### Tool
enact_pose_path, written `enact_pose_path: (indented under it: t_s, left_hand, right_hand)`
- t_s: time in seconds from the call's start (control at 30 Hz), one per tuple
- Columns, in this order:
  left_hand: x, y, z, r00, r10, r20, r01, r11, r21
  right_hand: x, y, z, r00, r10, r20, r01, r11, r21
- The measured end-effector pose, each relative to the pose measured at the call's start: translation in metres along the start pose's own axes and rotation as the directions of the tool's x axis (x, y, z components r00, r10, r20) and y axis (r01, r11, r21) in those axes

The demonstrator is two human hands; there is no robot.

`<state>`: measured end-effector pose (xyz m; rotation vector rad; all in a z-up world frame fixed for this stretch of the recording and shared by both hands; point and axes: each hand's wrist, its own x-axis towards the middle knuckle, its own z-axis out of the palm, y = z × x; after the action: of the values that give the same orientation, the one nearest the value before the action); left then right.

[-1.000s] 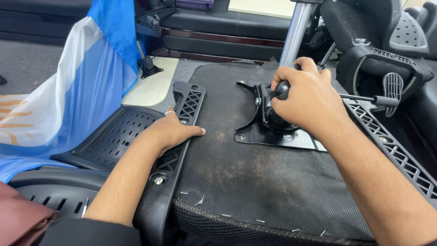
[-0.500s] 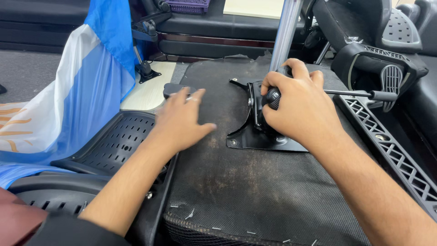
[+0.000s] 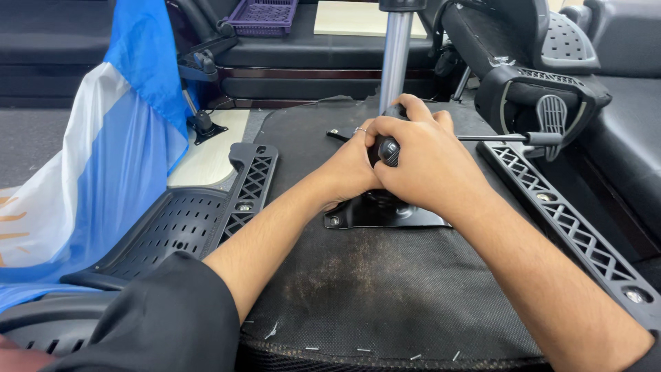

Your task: The person uses a screwdriver to tighten screws on a black metal bracket attached to a chair base. They then position and secure a perforated plastic panel onto the base using the same tool.

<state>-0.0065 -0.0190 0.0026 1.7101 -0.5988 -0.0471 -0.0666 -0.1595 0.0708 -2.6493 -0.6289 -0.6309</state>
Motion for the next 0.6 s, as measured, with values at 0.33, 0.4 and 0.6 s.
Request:
enact_pose_path:
  t_s: [0.33, 0.4, 0.6]
  left_hand:
    - [-0.006, 0.009, 0.004, 0.994, -0.022, -0.106, 0.017, 0.998, -0.055]
    - [-0.007, 0.016, 0.005, 0.990, -0.063, -0.129, 0.062, 0.998, -0.009]
    - [-0.012, 0.022, 0.012, 0.982, -0.033, -0.188, 0.042, 0.998, 0.044]
  right_hand:
    - [-0.027, 0.017, -0.052, 0.974, -0.099, -0.203, 0.144, 0.965, 0.220]
    - [-0.030, 0.019, -0.068, 0.977, -0.057, -0.206, 0.114, 0.954, 0.279]
    - [-0.035, 0.037, -0.084, 0.930, 0.082, -0.357, 0.086, 0.899, 0.430]
